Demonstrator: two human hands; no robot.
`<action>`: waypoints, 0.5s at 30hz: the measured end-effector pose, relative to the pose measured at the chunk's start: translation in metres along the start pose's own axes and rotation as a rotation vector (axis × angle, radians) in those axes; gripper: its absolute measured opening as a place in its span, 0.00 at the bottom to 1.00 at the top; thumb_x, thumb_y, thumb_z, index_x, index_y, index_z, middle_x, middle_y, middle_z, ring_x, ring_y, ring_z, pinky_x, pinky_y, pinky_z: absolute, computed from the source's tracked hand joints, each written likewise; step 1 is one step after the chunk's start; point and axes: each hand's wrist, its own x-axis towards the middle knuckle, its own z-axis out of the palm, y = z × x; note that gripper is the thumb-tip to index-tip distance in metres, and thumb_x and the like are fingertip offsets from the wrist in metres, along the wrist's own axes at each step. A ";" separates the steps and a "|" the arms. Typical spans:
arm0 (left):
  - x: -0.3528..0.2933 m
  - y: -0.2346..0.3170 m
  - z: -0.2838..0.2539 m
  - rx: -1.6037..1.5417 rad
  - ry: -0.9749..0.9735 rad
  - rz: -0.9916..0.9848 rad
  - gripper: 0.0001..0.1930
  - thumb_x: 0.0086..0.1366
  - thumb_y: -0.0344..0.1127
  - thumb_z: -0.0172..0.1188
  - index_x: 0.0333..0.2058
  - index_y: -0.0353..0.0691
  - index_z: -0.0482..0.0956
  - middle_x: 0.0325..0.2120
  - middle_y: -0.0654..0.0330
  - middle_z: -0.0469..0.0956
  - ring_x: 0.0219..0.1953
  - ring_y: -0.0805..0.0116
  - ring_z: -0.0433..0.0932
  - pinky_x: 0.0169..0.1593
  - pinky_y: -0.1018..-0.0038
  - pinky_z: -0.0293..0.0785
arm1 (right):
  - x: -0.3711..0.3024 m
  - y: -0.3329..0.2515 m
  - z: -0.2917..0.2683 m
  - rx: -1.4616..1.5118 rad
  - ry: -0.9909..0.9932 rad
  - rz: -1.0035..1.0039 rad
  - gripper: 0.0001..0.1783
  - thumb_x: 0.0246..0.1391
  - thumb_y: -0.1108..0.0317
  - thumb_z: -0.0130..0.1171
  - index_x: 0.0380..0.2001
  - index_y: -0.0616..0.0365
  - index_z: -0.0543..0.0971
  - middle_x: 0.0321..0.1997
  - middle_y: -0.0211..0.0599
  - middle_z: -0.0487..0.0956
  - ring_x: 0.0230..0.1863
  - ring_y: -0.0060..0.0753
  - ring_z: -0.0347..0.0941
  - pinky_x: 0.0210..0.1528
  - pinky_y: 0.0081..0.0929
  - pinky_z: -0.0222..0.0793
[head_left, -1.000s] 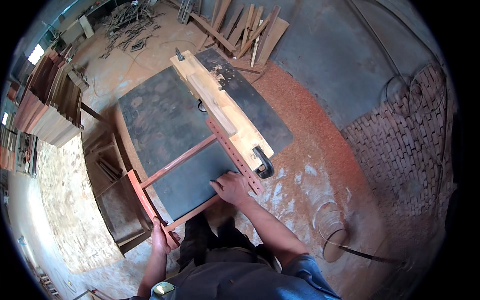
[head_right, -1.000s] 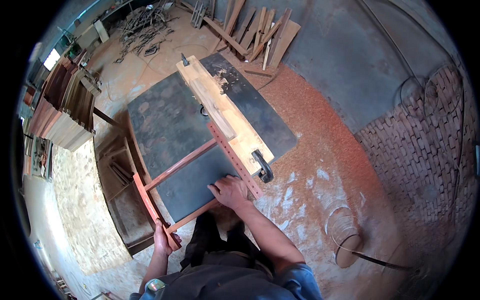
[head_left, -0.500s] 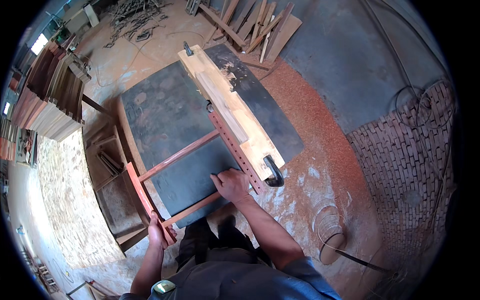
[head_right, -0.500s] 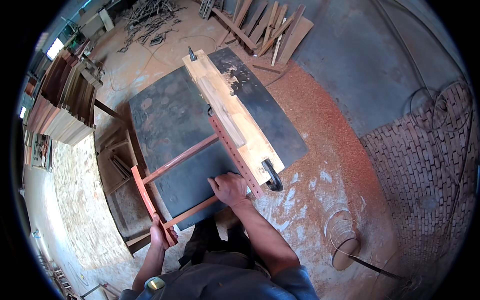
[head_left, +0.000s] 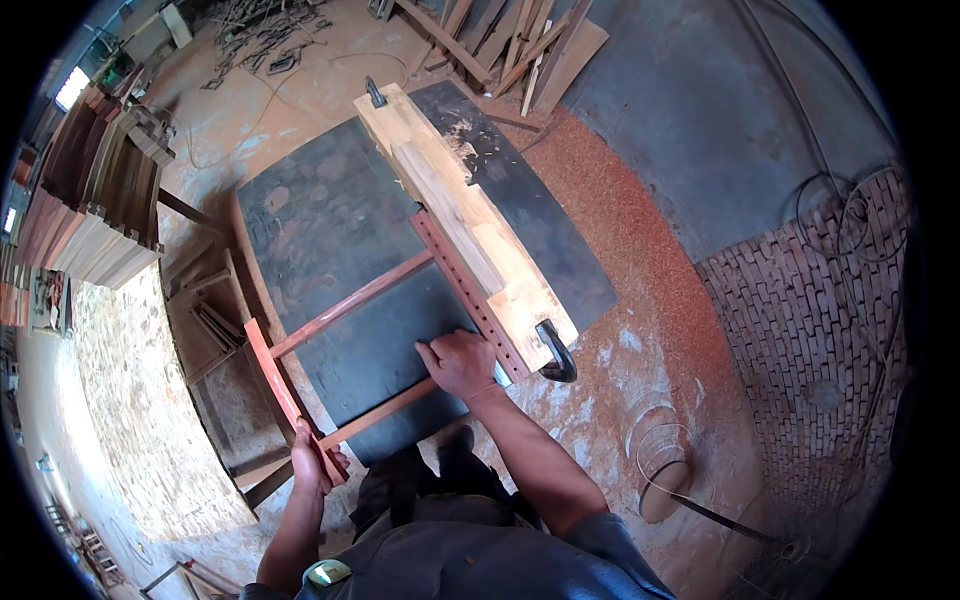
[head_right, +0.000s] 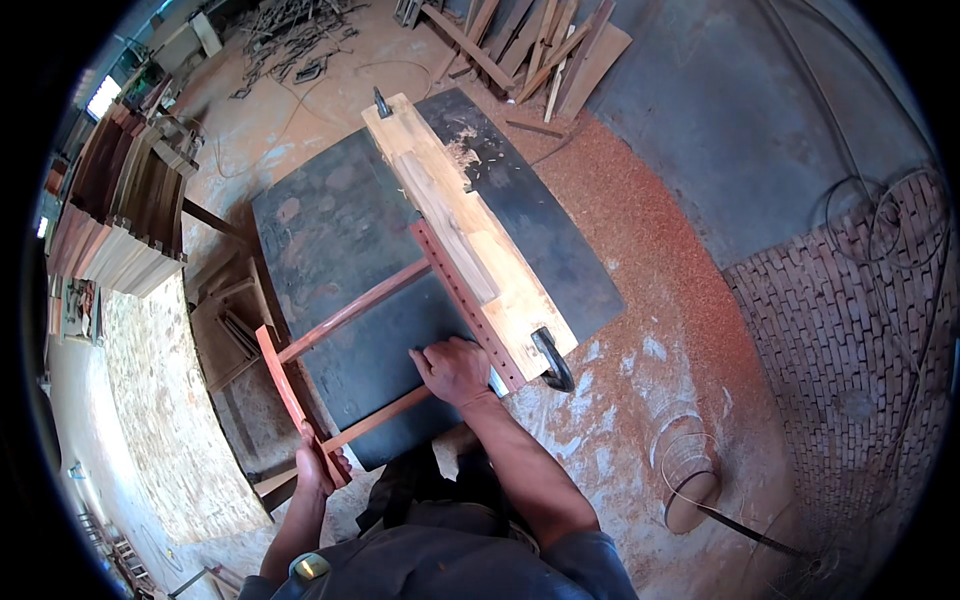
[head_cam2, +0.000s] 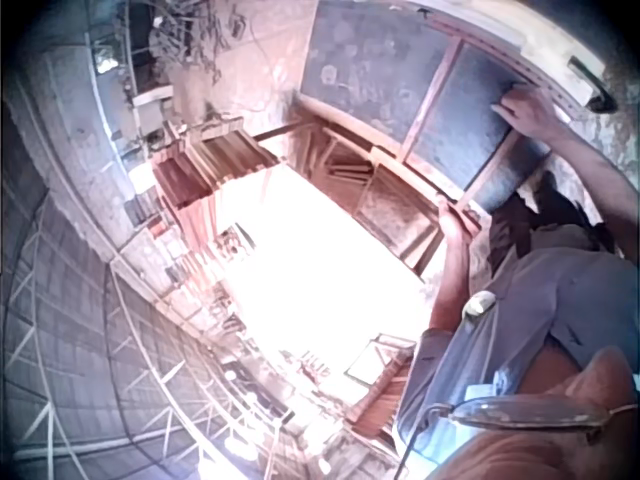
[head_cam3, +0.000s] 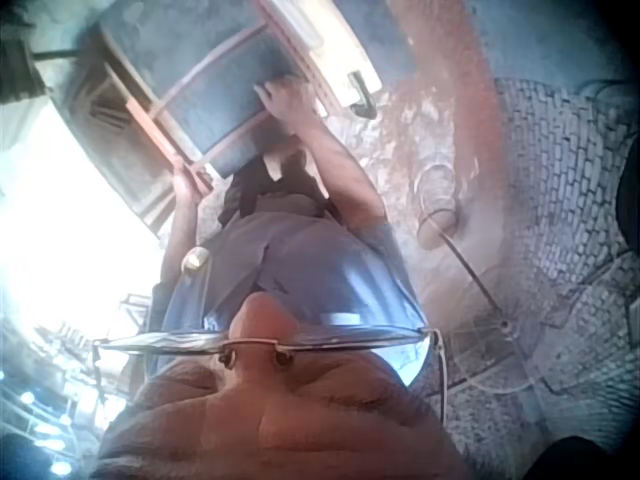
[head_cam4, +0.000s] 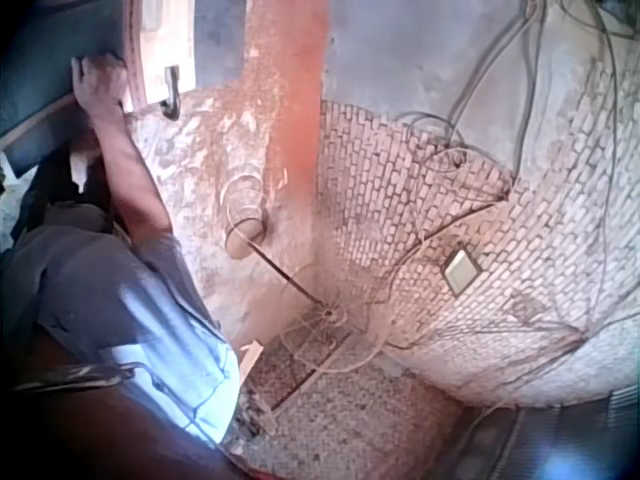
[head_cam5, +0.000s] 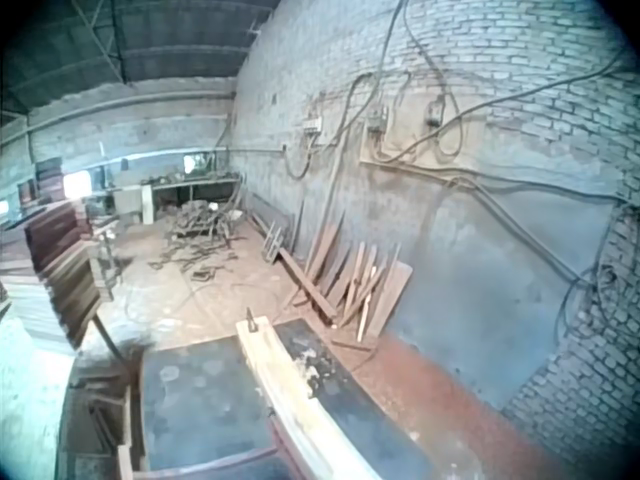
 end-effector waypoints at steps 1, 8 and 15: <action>-0.001 0.002 0.001 0.012 0.001 0.009 0.35 0.65 0.74 0.44 0.31 0.41 0.68 0.18 0.58 0.68 0.17 0.60 0.69 0.24 0.63 0.70 | 0.002 0.000 0.001 0.004 0.003 0.000 0.21 0.44 0.59 0.71 0.10 0.48 0.70 0.13 0.29 0.72 0.18 0.36 0.72 0.19 0.37 0.67; 0.009 0.013 0.002 0.030 -0.007 0.037 0.36 0.65 0.74 0.43 0.30 0.41 0.68 0.17 0.58 0.68 0.17 0.60 0.70 0.25 0.63 0.70 | 0.014 0.000 0.008 -0.015 0.005 -0.007 0.21 0.44 0.59 0.71 0.10 0.47 0.70 0.13 0.28 0.72 0.18 0.33 0.71 0.19 0.36 0.67; 0.004 0.031 0.018 0.055 0.004 0.049 0.36 0.65 0.75 0.42 0.29 0.41 0.69 0.18 0.59 0.69 0.18 0.60 0.70 0.25 0.63 0.70 | 0.025 0.003 0.019 -0.006 0.023 -0.013 0.20 0.43 0.59 0.71 0.10 0.48 0.70 0.14 0.28 0.71 0.18 0.34 0.71 0.18 0.36 0.66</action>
